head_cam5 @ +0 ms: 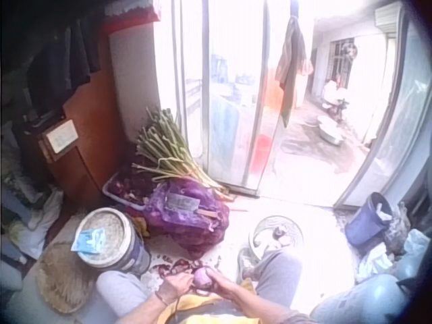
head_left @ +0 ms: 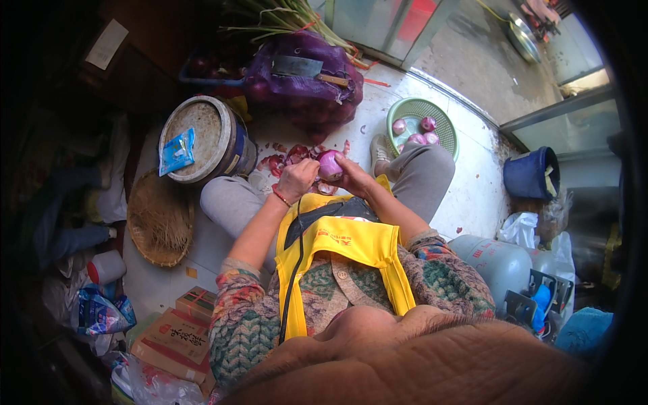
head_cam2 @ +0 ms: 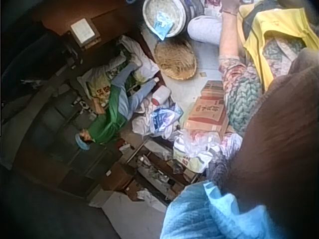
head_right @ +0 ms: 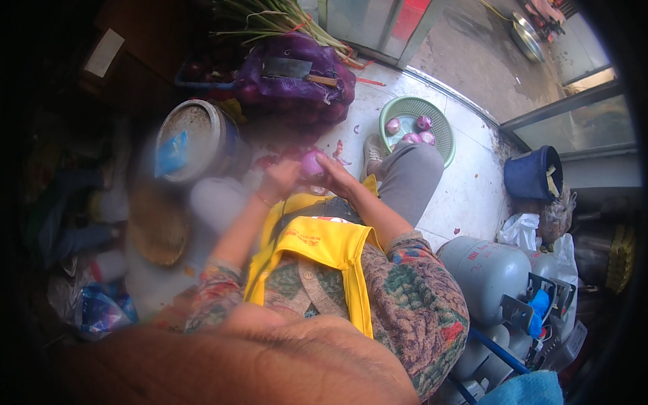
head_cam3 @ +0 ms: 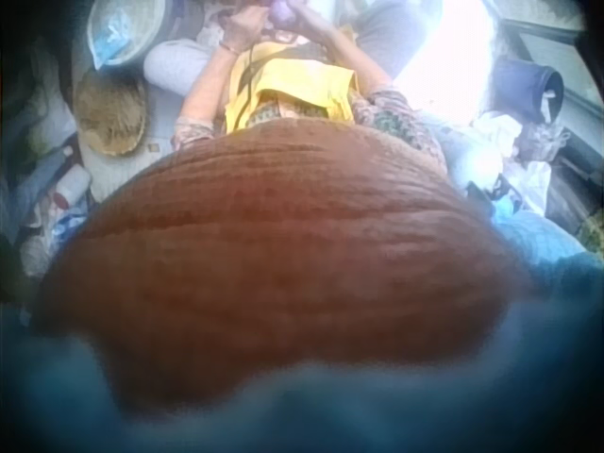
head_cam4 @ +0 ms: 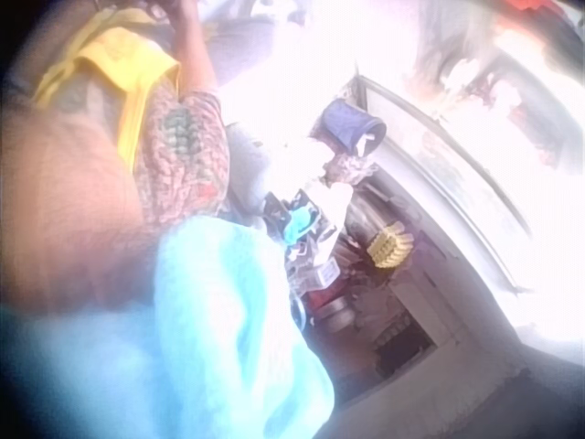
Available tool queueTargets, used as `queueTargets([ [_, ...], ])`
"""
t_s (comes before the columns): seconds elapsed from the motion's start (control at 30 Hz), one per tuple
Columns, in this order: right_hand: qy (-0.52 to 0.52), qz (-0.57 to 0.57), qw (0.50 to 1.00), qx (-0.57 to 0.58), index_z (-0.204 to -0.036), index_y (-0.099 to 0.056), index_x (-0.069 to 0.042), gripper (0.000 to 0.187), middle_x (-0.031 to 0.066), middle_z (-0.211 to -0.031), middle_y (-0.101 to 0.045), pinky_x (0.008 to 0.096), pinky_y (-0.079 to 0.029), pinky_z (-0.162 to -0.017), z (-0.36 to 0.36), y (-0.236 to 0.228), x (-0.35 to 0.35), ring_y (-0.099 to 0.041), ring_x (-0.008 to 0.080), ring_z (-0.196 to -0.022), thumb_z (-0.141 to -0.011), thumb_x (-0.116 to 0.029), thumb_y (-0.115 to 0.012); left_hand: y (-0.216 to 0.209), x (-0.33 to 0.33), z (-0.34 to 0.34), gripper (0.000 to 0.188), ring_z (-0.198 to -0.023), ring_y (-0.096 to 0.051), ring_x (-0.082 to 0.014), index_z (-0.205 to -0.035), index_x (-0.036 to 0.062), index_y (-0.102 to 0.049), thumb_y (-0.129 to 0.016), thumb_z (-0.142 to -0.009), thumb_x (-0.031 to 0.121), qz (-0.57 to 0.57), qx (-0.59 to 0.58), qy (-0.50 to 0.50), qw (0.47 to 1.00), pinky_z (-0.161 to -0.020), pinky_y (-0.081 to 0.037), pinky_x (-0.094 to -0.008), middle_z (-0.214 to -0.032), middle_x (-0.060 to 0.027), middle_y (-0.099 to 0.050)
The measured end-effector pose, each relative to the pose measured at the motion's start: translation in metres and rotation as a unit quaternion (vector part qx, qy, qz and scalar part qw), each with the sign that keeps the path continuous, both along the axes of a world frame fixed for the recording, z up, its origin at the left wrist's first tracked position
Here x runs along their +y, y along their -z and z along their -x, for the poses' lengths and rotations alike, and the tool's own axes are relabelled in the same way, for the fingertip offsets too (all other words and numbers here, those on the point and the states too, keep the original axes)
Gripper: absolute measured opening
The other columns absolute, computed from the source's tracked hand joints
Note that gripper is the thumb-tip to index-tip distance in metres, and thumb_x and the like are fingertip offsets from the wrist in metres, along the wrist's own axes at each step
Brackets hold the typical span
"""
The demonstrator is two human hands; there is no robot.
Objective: The person sits on the floor and peels red onions one by one using a knife. They trim the ends, remove the outer skin, and place the peeled onions into a green basket.
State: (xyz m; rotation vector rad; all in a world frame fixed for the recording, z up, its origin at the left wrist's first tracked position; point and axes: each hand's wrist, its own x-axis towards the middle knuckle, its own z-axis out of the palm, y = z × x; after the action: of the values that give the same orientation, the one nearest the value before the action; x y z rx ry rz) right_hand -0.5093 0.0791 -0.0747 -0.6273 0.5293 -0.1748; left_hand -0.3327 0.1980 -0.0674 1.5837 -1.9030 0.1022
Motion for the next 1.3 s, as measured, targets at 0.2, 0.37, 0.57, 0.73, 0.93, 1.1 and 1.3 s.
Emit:
queueTargets([
  [0.2, 0.007, -0.025, 0.999, 0.028, -0.136, -0.047, -0.007, 0.056, 0.0130, -0.131, -0.058, 0.0463, -0.051, -0.102, 0.001, 0.001, 0.002, -0.061, 0.0269, -0.117, -0.099, -0.048, -0.054, -0.020, -0.007, -0.003, 0.016, -0.064, -0.059, -0.0271, -0.081, 0.0076, -0.056, -0.064, -0.085, 0.021, 0.012, -0.067, 0.030, 0.997, -0.058, -0.048, -0.0371, -0.075, -0.0106, -0.055],
  [0.37, -0.017, -0.049, 0.998, 0.028, -0.138, -0.047, -0.008, 0.061, 0.0129, -0.132, -0.059, 0.0464, -0.050, -0.101, 0.001, 0.008, -0.003, -0.062, 0.0282, -0.116, -0.099, -0.054, -0.050, -0.020, -0.005, -0.007, 0.013, -0.067, -0.060, -0.0261, -0.087, 0.0062, -0.056, -0.066, -0.078, 0.007, 0.032, -0.085, 0.051, 0.995, -0.062, -0.050, -0.0350, -0.078, -0.0093, -0.054],
  [0.57, 0.004, -0.056, 0.998, 0.027, -0.140, -0.048, -0.010, 0.071, 0.0131, -0.132, -0.059, 0.0472, -0.048, -0.104, 0.001, -0.005, -0.001, -0.060, 0.0299, -0.119, -0.095, -0.066, -0.048, -0.015, 0.004, -0.008, 0.015, -0.070, -0.062, -0.0270, -0.089, 0.0057, -0.056, -0.066, -0.078, 0.004, 0.041, -0.052, 0.028, 0.997, -0.063, -0.051, -0.0375, -0.080, -0.0099, -0.057],
  [0.73, 0.025, -0.105, 0.994, -0.030, -0.143, -0.044, -0.012, 0.072, 0.0134, -0.135, -0.058, 0.0468, -0.046, -0.105, 0.008, 0.004, -0.009, -0.056, 0.0311, -0.124, -0.094, -0.065, -0.050, 0.000, 0.007, -0.010, 0.014, -0.070, -0.063, -0.0279, -0.092, 0.0050, -0.057, -0.065, -0.080, 0.004, 0.039, -0.013, -0.059, 0.997, -0.062, -0.052, -0.0377, -0.082, -0.0109, -0.059],
  [0.93, 0.046, -0.094, 0.993, -0.049, -0.146, -0.041, -0.012, 0.070, 0.0142, -0.139, -0.054, 0.0479, -0.045, -0.106, 0.006, 0.001, -0.002, -0.055, 0.0308, -0.125, -0.096, -0.060, -0.050, -0.001, -0.004, -0.002, 0.007, -0.061, -0.058, -0.0201, -0.093, 0.0028, -0.057, -0.061, -0.092, 0.008, -0.024, 0.441, -0.217, 0.870, -0.057, -0.048, -0.0334, -0.076, -0.0102, -0.060],
  [1.1, 0.047, -0.127, 0.988, -0.069, -0.145, -0.041, -0.011, 0.066, 0.0165, -0.139, -0.053, 0.0476, -0.048, -0.104, 0.007, 0.005, -0.002, -0.055, 0.0321, -0.124, -0.099, -0.057, -0.047, -0.014, -0.006, 0.007, 0.014, -0.063, -0.061, -0.0225, -0.092, 0.0003, -0.060, -0.057, -0.097, 0.013, -0.119, 0.374, -0.272, 0.878, -0.060, -0.049, -0.0357, -0.069, -0.0093, -0.062],
  [1.3, 0.069, -0.113, 0.989, -0.068, -0.143, -0.043, -0.010, 0.061, 0.0173, -0.139, -0.053, 0.0483, -0.049, -0.103, 0.005, 0.016, -0.005, -0.056, 0.0317, -0.123, -0.101, -0.054, -0.044, 0.003, 0.000, 0.033, 0.021, -0.077, -0.070, -0.0280, -0.105, -0.0009, -0.071, -0.066, -0.091, 0.014, -0.001, 0.314, -0.191, 0.930, -0.075, -0.055, -0.0363, -0.093, -0.0124, -0.071],
])
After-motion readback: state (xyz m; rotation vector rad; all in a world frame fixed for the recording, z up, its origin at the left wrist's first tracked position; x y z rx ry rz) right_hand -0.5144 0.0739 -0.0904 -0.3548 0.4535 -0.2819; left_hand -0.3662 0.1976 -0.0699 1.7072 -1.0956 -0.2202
